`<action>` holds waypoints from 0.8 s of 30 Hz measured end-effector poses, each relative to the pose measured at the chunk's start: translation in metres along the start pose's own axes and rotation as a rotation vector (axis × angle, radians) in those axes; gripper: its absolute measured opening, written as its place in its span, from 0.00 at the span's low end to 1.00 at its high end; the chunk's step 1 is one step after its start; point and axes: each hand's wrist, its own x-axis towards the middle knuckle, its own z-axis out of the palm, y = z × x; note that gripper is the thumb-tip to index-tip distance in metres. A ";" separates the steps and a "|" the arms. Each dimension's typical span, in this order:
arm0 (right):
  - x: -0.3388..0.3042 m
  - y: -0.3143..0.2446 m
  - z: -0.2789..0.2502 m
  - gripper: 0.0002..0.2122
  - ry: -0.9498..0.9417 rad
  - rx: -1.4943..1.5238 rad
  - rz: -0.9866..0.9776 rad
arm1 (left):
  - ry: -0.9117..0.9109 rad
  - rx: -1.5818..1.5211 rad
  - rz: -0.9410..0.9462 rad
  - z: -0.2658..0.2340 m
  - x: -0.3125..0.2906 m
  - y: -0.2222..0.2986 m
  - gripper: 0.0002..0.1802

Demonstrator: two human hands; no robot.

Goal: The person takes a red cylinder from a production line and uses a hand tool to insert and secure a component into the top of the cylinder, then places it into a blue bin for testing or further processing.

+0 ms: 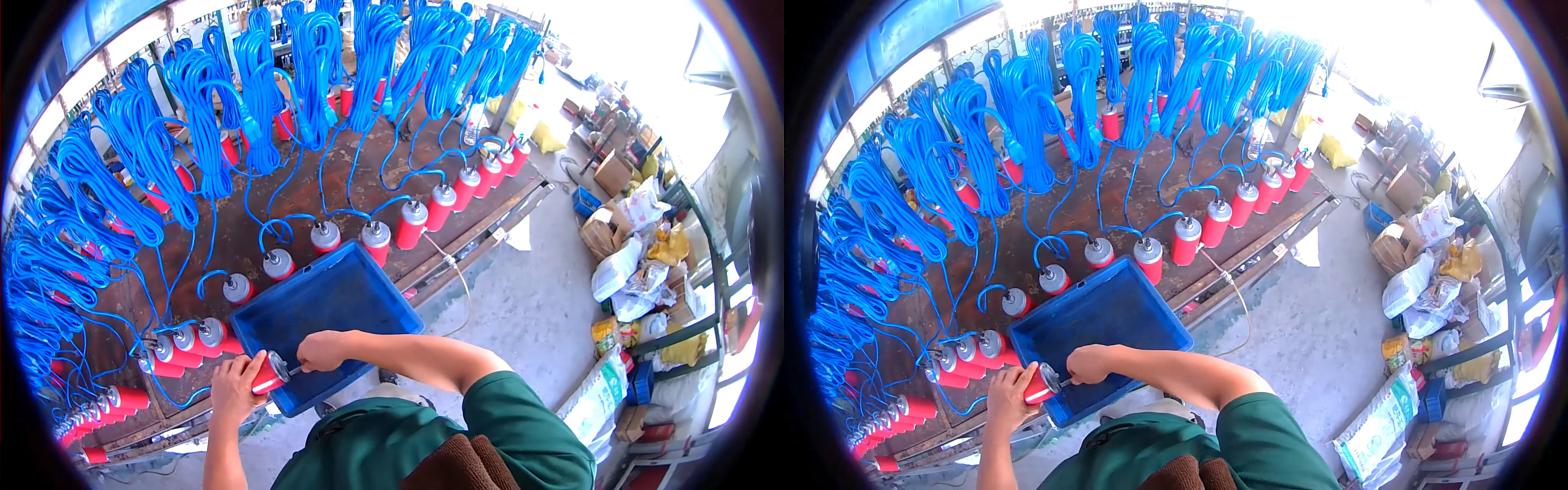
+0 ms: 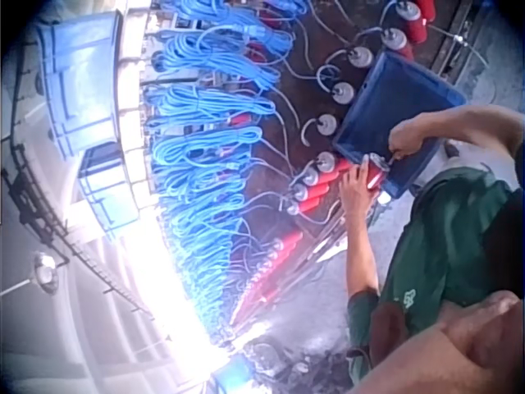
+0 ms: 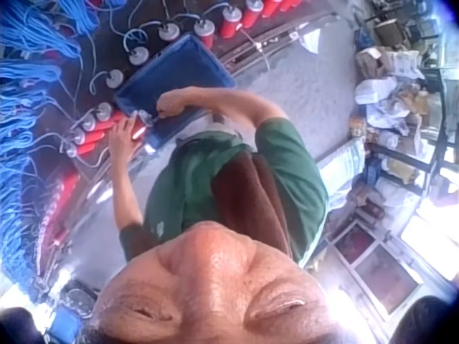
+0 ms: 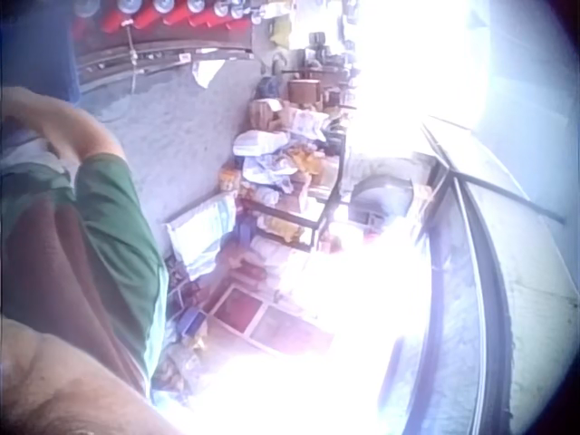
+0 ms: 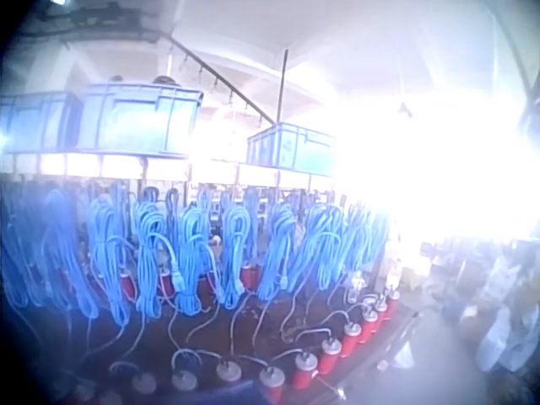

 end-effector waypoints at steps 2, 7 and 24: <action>0.001 -0.001 0.005 0.17 0.077 -0.026 -0.012 | -0.001 -0.002 -0.002 -0.001 0.001 0.002 0.57; 0.001 -0.003 0.011 0.17 0.207 -0.077 -0.003 | -0.001 -0.002 -0.016 0.002 0.003 0.003 0.57; 0.033 0.016 0.012 0.14 -0.080 -0.291 -0.236 | -0.016 0.005 -0.024 0.002 -0.002 0.005 0.62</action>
